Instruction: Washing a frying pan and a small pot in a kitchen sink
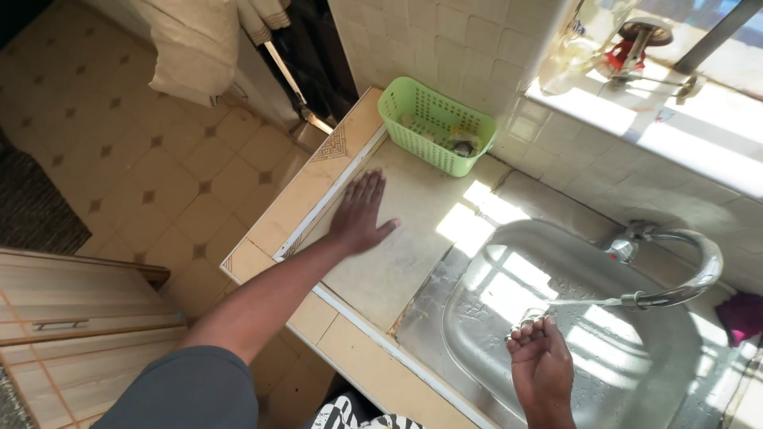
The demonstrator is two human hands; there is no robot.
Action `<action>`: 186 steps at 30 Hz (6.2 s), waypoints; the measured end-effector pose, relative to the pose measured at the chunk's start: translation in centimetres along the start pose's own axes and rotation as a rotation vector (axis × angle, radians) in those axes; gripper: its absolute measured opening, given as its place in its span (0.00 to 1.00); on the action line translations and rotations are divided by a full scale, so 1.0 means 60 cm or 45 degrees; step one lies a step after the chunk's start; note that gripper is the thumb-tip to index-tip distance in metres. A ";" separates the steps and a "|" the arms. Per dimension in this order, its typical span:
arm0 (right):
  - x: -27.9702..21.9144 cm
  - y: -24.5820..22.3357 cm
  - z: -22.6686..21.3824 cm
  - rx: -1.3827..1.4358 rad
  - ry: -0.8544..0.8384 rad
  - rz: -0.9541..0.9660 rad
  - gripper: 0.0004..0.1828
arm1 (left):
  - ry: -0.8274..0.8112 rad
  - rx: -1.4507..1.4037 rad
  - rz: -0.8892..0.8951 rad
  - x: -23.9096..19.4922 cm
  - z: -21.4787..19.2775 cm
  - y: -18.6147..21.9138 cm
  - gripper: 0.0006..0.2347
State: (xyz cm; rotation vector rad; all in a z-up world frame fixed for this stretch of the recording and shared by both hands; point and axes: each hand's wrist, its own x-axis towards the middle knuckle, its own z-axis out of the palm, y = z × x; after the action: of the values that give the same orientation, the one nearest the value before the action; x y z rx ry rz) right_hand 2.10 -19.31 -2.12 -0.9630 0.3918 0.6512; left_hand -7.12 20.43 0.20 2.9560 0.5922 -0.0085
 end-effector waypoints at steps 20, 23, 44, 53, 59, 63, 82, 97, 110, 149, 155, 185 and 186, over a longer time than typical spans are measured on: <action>0.007 0.016 -0.045 -0.022 0.045 0.037 0.14 | 0.117 -0.096 0.115 0.056 0.004 -0.007 0.36; 0.001 0.011 -0.068 -0.057 0.026 0.036 0.14 | 0.091 -0.126 0.164 0.020 0.013 0.016 0.35; 0.007 0.038 -0.014 -0.168 -0.069 0.086 0.13 | -0.010 -0.020 0.131 0.091 -0.011 0.105 0.33; -0.039 0.001 -0.003 -0.284 -0.096 0.089 0.13 | 0.115 -0.044 0.017 0.097 0.015 0.133 0.35; -0.045 0.005 -0.013 -0.289 -0.057 0.090 0.14 | -0.059 -0.335 0.162 0.053 -0.037 0.200 0.34; -0.067 -0.021 0.007 -0.335 -0.146 0.057 0.16 | 0.156 -0.086 0.050 0.092 0.008 0.122 0.35; -0.083 -0.025 0.019 -0.424 -0.154 0.106 0.11 | -0.117 0.027 0.070 0.079 -0.007 0.205 0.37; 0.067 -0.114 -0.062 0.390 -0.179 0.107 0.15 | -0.188 0.170 0.227 -0.073 -0.042 -0.045 0.31; 0.174 -0.137 -0.041 0.770 -0.055 0.149 0.11 | -0.095 0.144 0.422 -0.115 -0.012 0.034 0.31; 0.141 -0.140 -0.036 0.878 0.031 0.149 0.14 | -0.459 -1.696 -0.303 -0.118 -0.006 0.357 0.20; 0.118 -0.109 0.016 0.234 -0.339 -0.073 0.10 | -0.383 -1.950 -0.399 -0.117 0.016 0.345 0.15; 0.443 0.248 0.754 -1.268 -0.722 -1.220 0.22 | 0.400 -1.964 -0.960 -0.545 -0.052 0.180 0.11; 0.354 0.229 0.762 -1.243 -0.767 -1.015 0.27 | 0.407 -1.980 -1.077 -0.560 -0.040 0.181 0.13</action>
State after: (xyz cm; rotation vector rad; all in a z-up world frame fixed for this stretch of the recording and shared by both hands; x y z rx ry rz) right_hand 9.93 32.27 1.01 -1.6232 -0.9073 0.3310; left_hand -34.00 -2.05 4.95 1.1116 1.1094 0.5486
